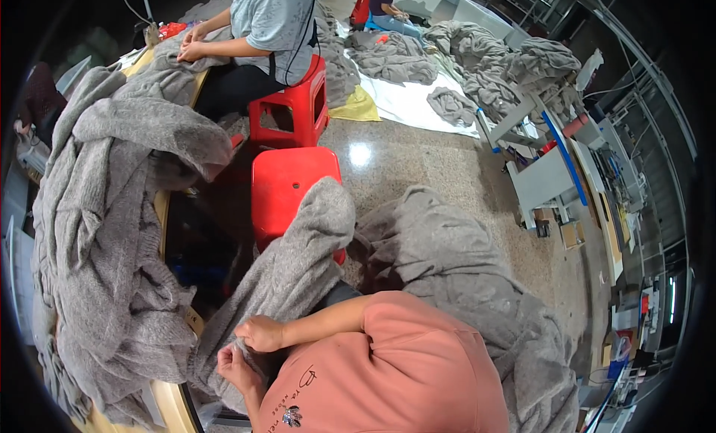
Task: Inspecting and sorting grey fabric garments at a factory workstation.
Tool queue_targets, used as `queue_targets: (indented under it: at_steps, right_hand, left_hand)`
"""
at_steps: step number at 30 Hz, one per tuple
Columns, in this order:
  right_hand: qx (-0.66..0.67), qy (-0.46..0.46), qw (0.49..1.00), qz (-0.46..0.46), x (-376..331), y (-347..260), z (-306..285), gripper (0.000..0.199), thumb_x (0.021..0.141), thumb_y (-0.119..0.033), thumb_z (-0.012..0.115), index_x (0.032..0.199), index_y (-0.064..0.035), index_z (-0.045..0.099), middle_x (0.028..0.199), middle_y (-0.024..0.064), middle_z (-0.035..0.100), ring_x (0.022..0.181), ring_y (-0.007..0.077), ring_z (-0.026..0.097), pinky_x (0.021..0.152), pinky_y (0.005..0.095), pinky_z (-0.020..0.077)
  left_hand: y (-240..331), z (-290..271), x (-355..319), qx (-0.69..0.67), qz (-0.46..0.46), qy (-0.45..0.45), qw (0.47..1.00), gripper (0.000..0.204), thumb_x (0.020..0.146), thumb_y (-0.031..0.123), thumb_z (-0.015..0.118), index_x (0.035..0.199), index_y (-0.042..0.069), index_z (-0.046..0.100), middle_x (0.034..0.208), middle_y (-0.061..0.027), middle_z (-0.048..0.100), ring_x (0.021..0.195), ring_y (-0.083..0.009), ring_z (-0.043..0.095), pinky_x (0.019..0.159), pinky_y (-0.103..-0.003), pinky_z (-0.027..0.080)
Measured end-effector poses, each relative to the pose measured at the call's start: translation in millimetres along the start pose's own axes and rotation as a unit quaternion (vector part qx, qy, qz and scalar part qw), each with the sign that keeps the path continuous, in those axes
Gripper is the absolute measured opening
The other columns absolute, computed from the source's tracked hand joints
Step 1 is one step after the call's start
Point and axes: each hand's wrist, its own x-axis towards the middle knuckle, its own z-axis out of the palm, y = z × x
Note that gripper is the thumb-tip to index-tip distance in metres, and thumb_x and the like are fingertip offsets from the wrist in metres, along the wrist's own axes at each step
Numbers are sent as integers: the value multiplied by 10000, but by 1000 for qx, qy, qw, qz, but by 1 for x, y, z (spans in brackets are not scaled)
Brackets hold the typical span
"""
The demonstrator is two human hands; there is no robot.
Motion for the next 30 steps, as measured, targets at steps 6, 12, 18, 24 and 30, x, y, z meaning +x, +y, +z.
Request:
queue_targets:
  at_steps: [6, 12, 18, 24, 30]
  right_hand:
    - [5, -49, 997, -52, -5, 0, -9, 94, 637, -86, 484, 621, 5, 499, 613, 198, 530, 618, 389, 519, 547, 435, 405]
    - [114, -173, 978, -22, 2, 7, -10, 102, 646, -72, 506, 660, 27, 529, 637, 189, 539, 610, 315, 537, 554, 380, 394]
    - [173, -188, 966, 24, 5, 4, -12, 90, 652, -51, 525, 623, 34, 530, 568, 125, 527, 534, 177, 478, 502, 338, 361]
    - [234, -157, 957, 65, 3, -1, -12, 90, 632, -44, 552, 588, 34, 546, 501, 84, 497, 483, 111, 411, 452, 315, 333]
    - [170, -53, 982, 61, 2, -1, -1, 105, 611, -67, 527, 618, 35, 549, 555, 189, 526, 517, 246, 528, 500, 374, 383]
  left_hand:
    - [13, 2, -12, -55, -44, -41, 997, 47, 719, -71, 516, 717, -24, 514, 684, -23, 530, 587, -59, 461, 555, -181, 383]
    - [20, -3, -7, -65, -93, -80, 990, 78, 697, -81, 541, 704, -9, 512, 669, -18, 530, 566, -54, 454, 528, -173, 369]
    - [27, -4, -6, -42, -74, -82, 993, 92, 687, -81, 551, 673, -3, 503, 637, -14, 521, 553, -53, 436, 540, -174, 356]
    - [29, -7, -2, -47, -70, -93, 992, 95, 687, -72, 561, 651, -7, 502, 624, -15, 523, 554, -57, 432, 545, -186, 352]
    - [21, -7, 5, -22, -53, -78, 995, 103, 701, -64, 561, 646, -3, 499, 622, -11, 519, 553, -52, 407, 540, -185, 329]
